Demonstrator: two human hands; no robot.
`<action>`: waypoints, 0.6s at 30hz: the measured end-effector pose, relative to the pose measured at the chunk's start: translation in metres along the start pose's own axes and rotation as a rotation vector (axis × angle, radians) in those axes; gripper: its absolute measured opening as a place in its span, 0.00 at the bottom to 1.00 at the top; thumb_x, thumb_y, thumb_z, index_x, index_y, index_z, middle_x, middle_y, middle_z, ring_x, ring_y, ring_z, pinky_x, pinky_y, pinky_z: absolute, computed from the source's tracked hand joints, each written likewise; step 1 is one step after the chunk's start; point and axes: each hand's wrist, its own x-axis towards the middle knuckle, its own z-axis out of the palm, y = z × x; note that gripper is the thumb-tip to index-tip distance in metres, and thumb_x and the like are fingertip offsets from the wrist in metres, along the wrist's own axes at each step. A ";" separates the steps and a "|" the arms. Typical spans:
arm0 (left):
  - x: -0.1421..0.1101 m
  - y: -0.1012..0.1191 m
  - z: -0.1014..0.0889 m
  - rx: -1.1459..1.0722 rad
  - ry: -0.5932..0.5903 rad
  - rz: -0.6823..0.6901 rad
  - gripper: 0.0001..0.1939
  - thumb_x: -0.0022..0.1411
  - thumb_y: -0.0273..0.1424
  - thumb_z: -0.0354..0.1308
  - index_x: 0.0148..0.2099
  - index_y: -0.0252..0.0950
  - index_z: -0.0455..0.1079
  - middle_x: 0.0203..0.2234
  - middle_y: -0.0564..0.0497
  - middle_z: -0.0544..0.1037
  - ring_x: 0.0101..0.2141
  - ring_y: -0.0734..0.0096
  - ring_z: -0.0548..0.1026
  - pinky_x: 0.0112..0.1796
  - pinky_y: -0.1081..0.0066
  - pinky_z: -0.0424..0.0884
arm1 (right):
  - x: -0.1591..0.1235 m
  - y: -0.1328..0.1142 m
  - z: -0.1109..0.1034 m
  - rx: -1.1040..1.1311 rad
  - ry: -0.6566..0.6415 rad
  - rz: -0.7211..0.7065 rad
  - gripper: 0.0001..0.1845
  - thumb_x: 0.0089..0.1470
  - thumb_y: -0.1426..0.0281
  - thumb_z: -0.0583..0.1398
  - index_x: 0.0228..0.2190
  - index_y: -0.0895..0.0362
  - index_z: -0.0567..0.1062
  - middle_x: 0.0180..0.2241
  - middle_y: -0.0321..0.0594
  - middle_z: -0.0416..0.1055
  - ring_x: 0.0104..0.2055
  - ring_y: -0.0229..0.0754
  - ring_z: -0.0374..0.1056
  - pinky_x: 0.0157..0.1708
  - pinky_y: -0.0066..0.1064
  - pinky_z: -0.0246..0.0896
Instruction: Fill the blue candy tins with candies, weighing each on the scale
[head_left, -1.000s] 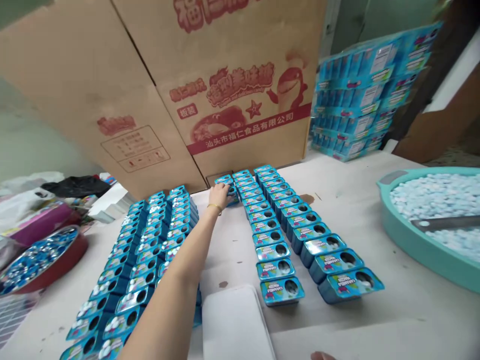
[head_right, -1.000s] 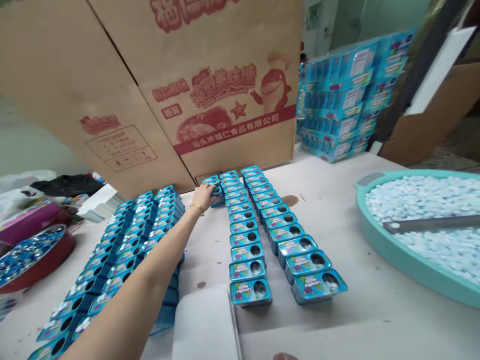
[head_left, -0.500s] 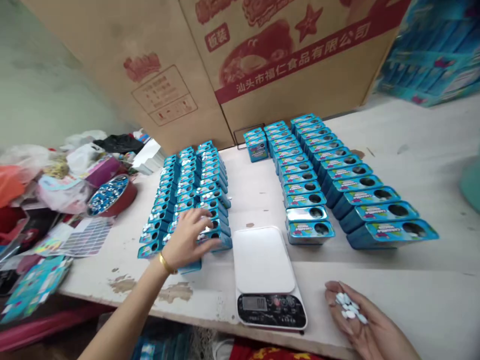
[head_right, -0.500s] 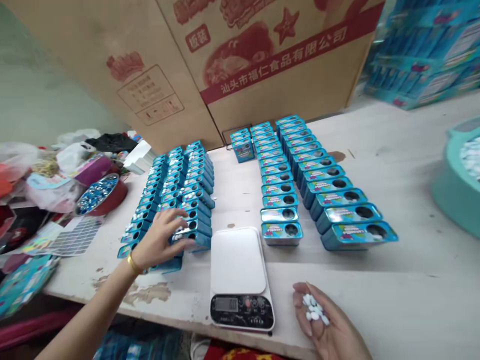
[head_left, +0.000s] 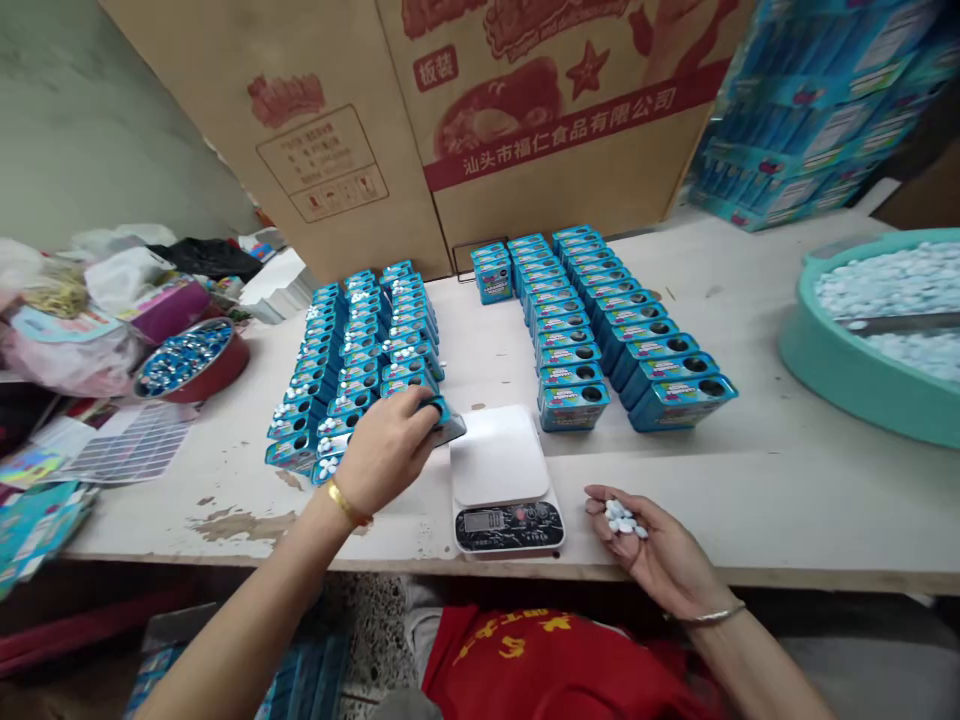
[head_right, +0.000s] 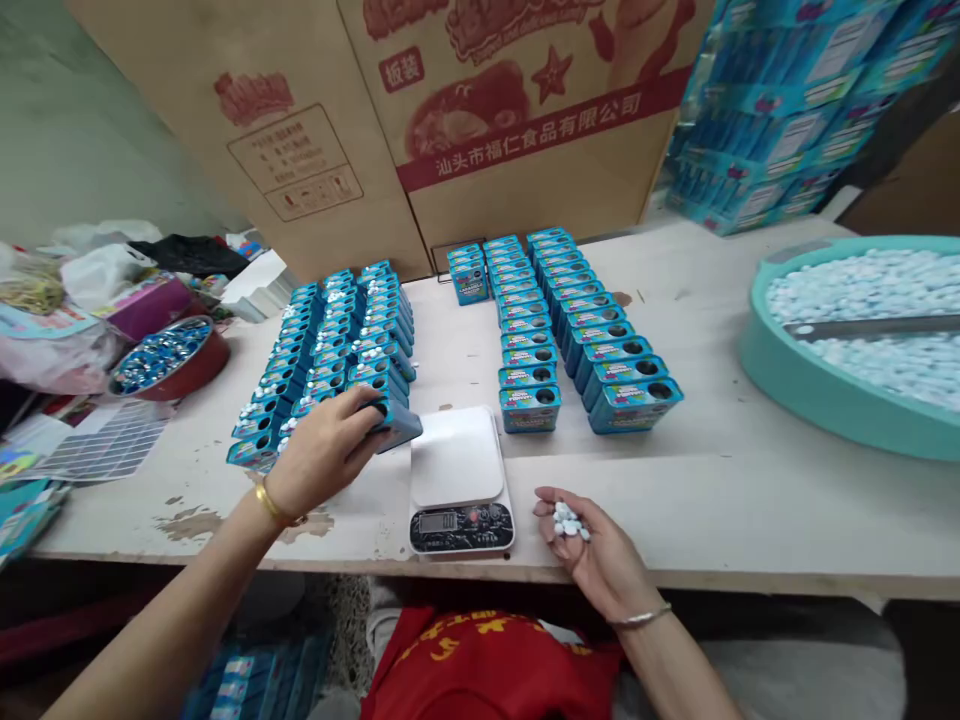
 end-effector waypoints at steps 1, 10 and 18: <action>0.007 0.006 0.000 -0.032 -0.015 0.034 0.10 0.64 0.35 0.49 0.35 0.36 0.67 0.41 0.45 0.71 0.38 0.65 0.70 0.36 0.67 0.65 | -0.003 0.001 0.001 -0.027 -0.010 0.007 0.13 0.41 0.70 0.67 0.31 0.63 0.78 0.25 0.41 0.71 0.22 0.31 0.61 0.15 0.18 0.58; 0.048 0.041 0.034 -0.163 -0.134 0.142 0.12 0.60 0.32 0.55 0.45 0.36 0.62 0.39 0.48 0.73 0.38 0.65 0.72 0.37 0.67 0.66 | -0.022 0.003 -0.005 -0.240 -0.037 0.002 0.18 0.43 0.61 0.68 0.33 0.60 0.75 0.25 0.34 0.66 0.19 0.25 0.52 0.14 0.17 0.44; -0.005 0.022 0.032 -0.471 0.325 -0.139 0.09 0.63 0.35 0.53 0.42 0.35 0.65 0.35 0.49 0.74 0.36 0.71 0.72 0.39 0.70 0.68 | -0.030 0.003 -0.012 -0.370 -0.078 0.065 0.19 0.45 0.58 0.66 0.33 0.60 0.73 0.22 0.31 0.61 0.16 0.22 0.44 0.16 0.21 0.34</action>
